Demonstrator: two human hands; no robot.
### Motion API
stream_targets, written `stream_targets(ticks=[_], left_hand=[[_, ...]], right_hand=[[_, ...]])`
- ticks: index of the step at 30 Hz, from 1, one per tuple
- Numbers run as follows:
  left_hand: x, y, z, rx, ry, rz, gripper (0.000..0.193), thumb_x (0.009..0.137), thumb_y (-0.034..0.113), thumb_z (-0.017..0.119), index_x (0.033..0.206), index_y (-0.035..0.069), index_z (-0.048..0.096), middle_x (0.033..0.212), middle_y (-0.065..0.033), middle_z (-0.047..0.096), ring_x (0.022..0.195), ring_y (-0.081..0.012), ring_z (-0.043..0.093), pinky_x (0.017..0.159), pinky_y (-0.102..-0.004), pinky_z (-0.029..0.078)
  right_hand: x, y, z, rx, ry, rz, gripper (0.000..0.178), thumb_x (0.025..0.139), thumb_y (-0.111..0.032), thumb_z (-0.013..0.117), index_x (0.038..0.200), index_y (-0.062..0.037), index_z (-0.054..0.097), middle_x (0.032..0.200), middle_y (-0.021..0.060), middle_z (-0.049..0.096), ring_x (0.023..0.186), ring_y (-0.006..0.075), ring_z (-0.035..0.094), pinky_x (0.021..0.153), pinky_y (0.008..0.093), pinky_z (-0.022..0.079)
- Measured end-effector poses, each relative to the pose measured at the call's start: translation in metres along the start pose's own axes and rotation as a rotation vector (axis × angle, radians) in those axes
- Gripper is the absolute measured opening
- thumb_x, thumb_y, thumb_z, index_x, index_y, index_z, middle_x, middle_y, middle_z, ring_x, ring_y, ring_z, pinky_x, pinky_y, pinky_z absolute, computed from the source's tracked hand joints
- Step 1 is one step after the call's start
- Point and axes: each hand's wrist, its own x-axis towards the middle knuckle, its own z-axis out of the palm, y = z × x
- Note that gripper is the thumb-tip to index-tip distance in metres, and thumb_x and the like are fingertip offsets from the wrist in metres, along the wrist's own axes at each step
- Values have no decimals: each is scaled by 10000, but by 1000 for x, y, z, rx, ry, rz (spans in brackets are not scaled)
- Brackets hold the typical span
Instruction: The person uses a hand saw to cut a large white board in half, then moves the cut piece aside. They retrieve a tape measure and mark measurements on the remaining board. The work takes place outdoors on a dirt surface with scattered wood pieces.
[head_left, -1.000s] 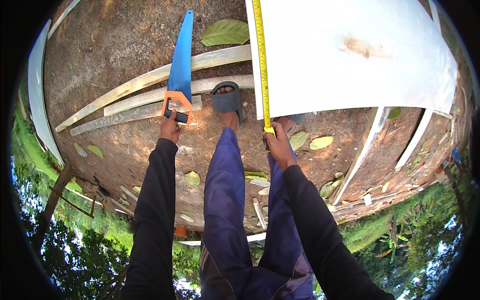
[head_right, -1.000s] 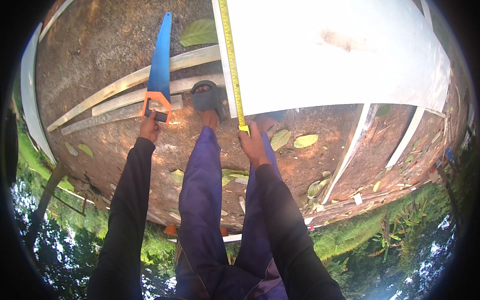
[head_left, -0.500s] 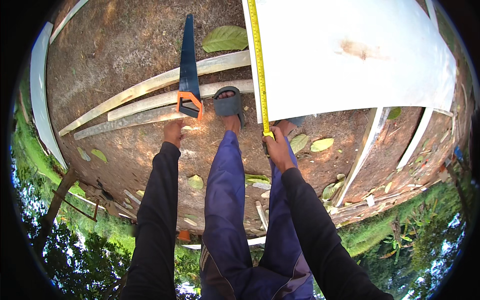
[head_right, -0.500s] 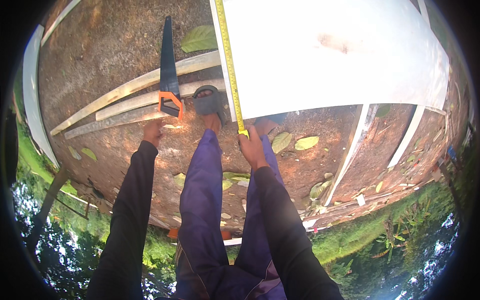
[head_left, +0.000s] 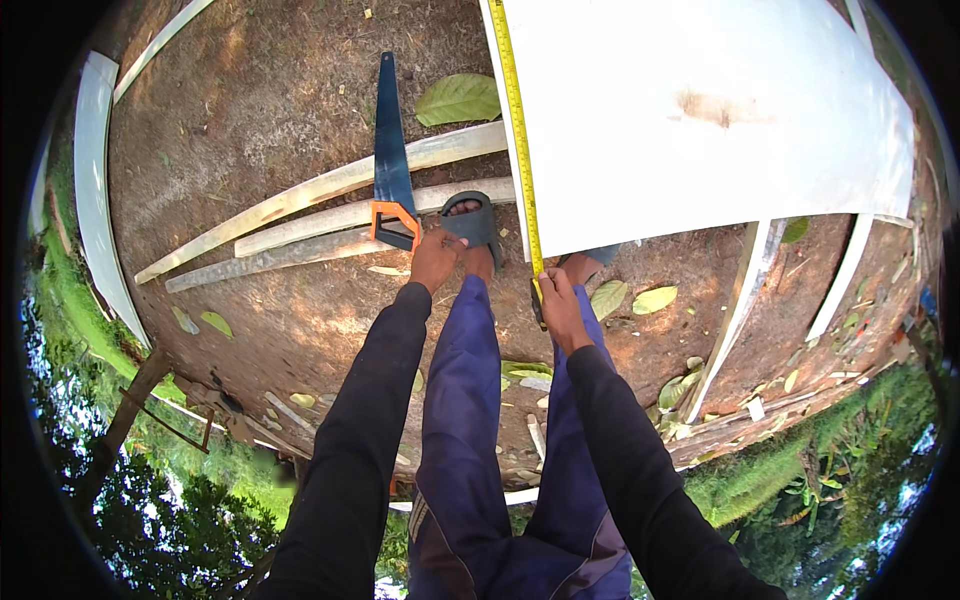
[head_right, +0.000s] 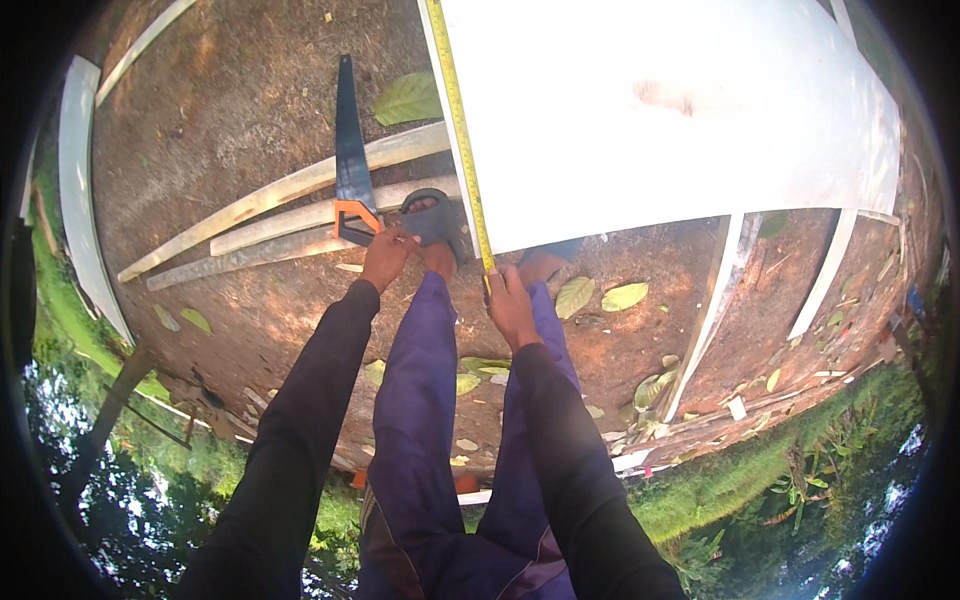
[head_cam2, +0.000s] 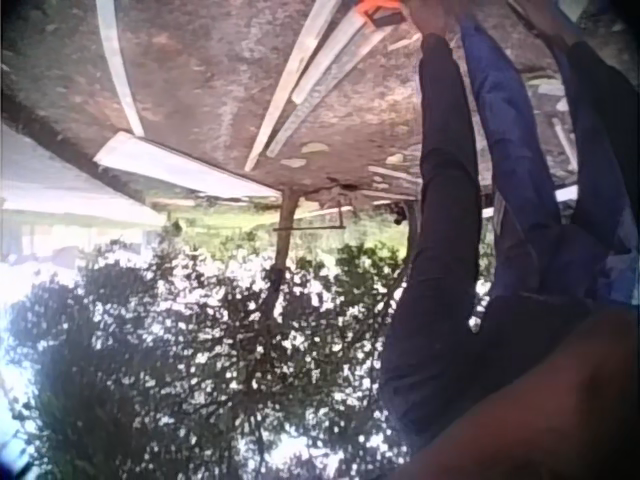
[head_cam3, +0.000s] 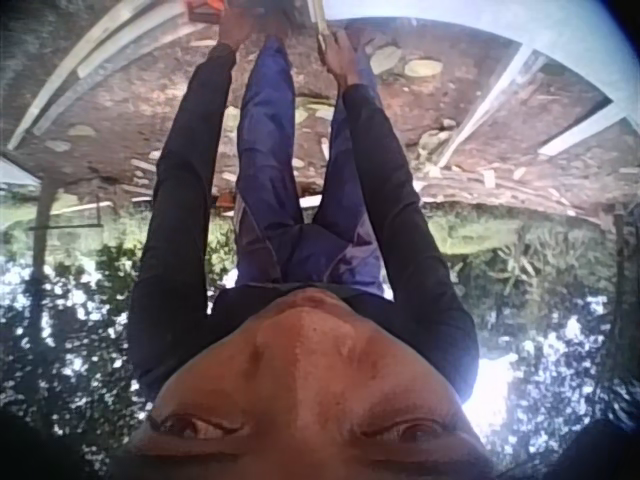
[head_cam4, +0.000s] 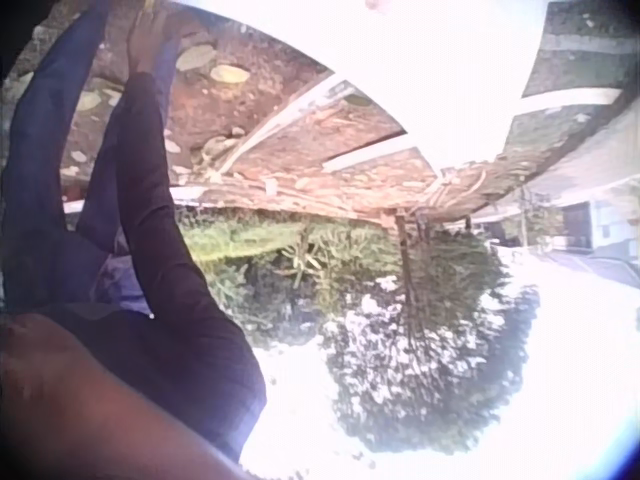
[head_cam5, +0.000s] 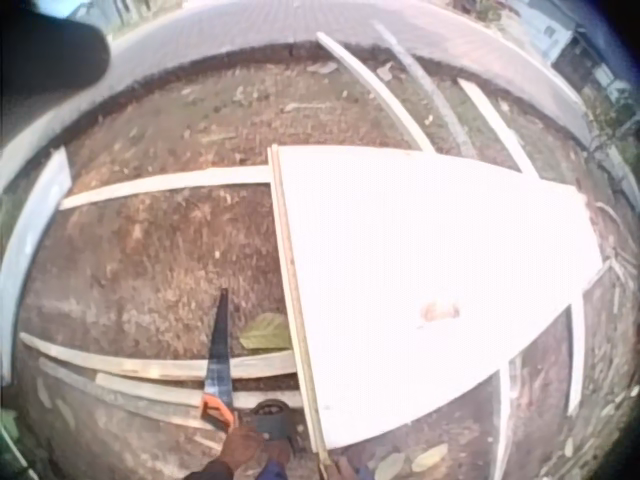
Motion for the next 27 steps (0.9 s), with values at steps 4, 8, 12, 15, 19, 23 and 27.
stream_targets(ticks=[4,8,12,15,19,23,27], left_hand=[[-1,13,22,-89,-12,46,360,902,307,719,1033,-29,712,877,-178,709,810,-255,672,746,-388,516],[-19,61,39,-362,-138,-100,352,931,335,715,1034,-1,722,845,-74,688,777,-144,619,669,-319,497],[-28,65,53,-401,-173,-58,350,940,346,714,1057,16,728,820,-31,684,755,-91,586,612,-279,462],[-36,67,62,-337,-134,12,333,927,313,723,1001,-12,737,788,-47,686,754,-96,581,668,-282,459],[-45,72,70,-311,-107,38,343,920,306,724,966,-34,737,778,-68,684,752,-111,579,685,-299,461],[-48,76,68,-286,-113,49,352,920,314,721,959,-36,738,766,-71,675,739,-112,569,675,-305,462],[-43,76,68,-258,-111,41,355,920,319,719,950,-34,741,752,-66,675,721,-108,568,672,-303,463]], right_hand=[[1,-5,3,-84,4,-43,294,1038,-278,516,1125,-1,562,976,124,624,921,197,581,822,336,454],[11,9,2,-87,23,-101,296,1039,-278,512,1134,-1,557,982,132,626,922,207,582,827,343,457],[8,5,7,-97,22,-100,380,1013,-350,510,1185,-15,562,964,204,666,909,314,652,804,420,475],[2,-1,7,-88,9,-74,379,1008,-354,518,1188,-23,566,946,190,671,892,303,655,786,410,477],[4,4,5,-82,26,-113,368,1006,-351,522,1184,-32,567,909,178,667,846,295,653,754,407,480],[0,1,4,-136,70,-135,350,1004,-336,522,1174,-33,563,893,182,657,826,292,649,747,413,481],[-5,-6,1,-83,42,-113,334,1006,-327,519,1164,-35,558,932,205,659,890,321,654,793,424,479]])
